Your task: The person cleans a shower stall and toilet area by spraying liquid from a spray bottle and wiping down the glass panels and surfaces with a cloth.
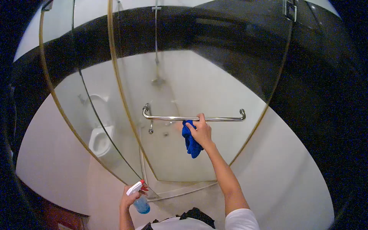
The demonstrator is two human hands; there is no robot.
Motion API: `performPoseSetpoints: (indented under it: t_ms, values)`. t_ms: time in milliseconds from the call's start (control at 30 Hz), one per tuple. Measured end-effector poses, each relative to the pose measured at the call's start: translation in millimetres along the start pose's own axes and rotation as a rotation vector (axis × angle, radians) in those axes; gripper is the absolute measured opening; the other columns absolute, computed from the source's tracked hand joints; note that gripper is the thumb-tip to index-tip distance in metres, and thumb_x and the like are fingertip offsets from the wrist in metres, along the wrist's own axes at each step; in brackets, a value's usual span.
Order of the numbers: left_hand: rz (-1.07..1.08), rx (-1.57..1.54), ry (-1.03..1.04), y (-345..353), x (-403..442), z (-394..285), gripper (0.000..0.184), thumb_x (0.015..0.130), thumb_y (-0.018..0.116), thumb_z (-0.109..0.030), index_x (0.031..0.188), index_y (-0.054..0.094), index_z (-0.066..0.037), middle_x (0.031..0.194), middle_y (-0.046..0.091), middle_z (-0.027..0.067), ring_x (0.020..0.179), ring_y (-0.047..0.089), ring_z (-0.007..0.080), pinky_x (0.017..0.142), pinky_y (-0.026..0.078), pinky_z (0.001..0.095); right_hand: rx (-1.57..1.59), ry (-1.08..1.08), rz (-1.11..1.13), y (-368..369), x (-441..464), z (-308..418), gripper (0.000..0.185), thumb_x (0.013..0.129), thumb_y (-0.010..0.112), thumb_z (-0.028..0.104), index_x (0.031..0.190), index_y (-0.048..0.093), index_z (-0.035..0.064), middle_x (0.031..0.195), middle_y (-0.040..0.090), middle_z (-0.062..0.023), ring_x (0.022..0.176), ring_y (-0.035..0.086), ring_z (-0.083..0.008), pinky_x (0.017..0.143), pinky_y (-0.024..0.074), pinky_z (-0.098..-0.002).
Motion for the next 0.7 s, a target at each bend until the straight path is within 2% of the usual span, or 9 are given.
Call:
performPoseSetpoints:
  t_ms: [133, 200, 333, 400, 500, 567, 700]
  values:
    - [-0.046, -0.003, -0.004, 3, -1, -2, 0.041, 0.062, 0.051, 0.000, 0.101, 0.062, 0.008, 0.089, 0.066, 0.0128, 0.080, 0.065, 0.0198, 0.069, 0.052, 0.0295, 0.011, -0.022, -0.071, 3, -3, -13, 0.037, 0.079, 0.063, 0.037, 0.066, 0.061, 0.0023, 0.107, 0.048, -0.0138, 0.073, 0.060, -0.0318, 0.063, 0.0478, -0.0422]
    - [-0.081, -0.044, 0.038, 0, 5, -1, 0.040, 0.062, 0.052, 0.000, 0.099, 0.063, 0.007, 0.088, 0.066, 0.0124, 0.079, 0.065, 0.0191, 0.068, 0.051, 0.0288, 0.029, 0.074, 0.010, 7, 3, -21, 0.036, 0.080, 0.062, 0.036, 0.067, 0.063, 0.0029, 0.108, 0.048, -0.0126, 0.073, 0.060, -0.0318, 0.064, 0.0476, -0.0423]
    - [-0.093, 0.140, 0.017, -8, -5, -1, 0.036, 0.062, 0.053, 0.000, 0.095, 0.065, 0.005, 0.082, 0.066, 0.0107, 0.074, 0.063, 0.0164, 0.064, 0.050, 0.0260, 0.050, 0.088, -0.078, -3, -20, -36, 0.034, 0.080, 0.062, 0.036, 0.069, 0.065, 0.0035, 0.110, 0.048, -0.0115, 0.073, 0.060, -0.0316, 0.064, 0.0475, -0.0424]
    - [-0.118, 0.193, -0.014, -9, -11, 8, 0.034, 0.062, 0.053, -0.001, 0.093, 0.066, 0.004, 0.079, 0.066, 0.0097, 0.071, 0.062, 0.0151, 0.061, 0.049, 0.0249, 0.098, 0.175, -0.056, -2, -30, -48, 0.033, 0.080, 0.062, 0.035, 0.072, 0.066, 0.0036, 0.110, 0.048, -0.0110, 0.073, 0.060, -0.0313, 0.064, 0.0475, -0.0424]
    - [-0.179, 0.279, 0.006, -3, -8, -9, 0.033, 0.062, 0.053, -0.002, 0.092, 0.066, 0.003, 0.075, 0.066, 0.0080, 0.064, 0.060, 0.0125, 0.055, 0.046, 0.0229, 0.114, 0.164, -0.054, -9, -21, -67, 0.034, 0.080, 0.061, 0.036, 0.070, 0.065, 0.0033, 0.110, 0.049, -0.0113, 0.073, 0.060, -0.0313, 0.065, 0.0476, -0.0423]
    - [-0.133, 0.291, -0.054, -9, -11, -13, 0.049, 0.054, 0.044, 0.001, 0.100, 0.060, 0.008, 0.090, 0.064, 0.0167, 0.082, 0.065, 0.0250, 0.064, 0.055, 0.0342, 0.090, 0.190, -0.061, -20, -30, -68, 0.035, 0.080, 0.061, 0.037, 0.070, 0.065, 0.0031, 0.111, 0.049, -0.0115, 0.075, 0.061, -0.0316, 0.066, 0.0476, -0.0423]
    - [-0.140, 0.277, -0.033, -1, -8, -18, 0.046, 0.058, 0.044, -0.003, 0.100, 0.060, 0.008, 0.090, 0.064, 0.0155, 0.079, 0.064, 0.0237, 0.064, 0.055, 0.0327, 0.056, 0.147, -0.030, -21, -20, -81, 0.039, 0.080, 0.060, 0.040, 0.070, 0.064, 0.0028, 0.112, 0.050, -0.0123, 0.081, 0.060, -0.0329, 0.070, 0.0475, -0.0424]
Point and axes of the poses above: each hand's wrist, its own x-axis towards the middle knuckle, its own y-axis out of the palm, z = x × y, the point moved 3 cm from there along x, towards the middle knuckle
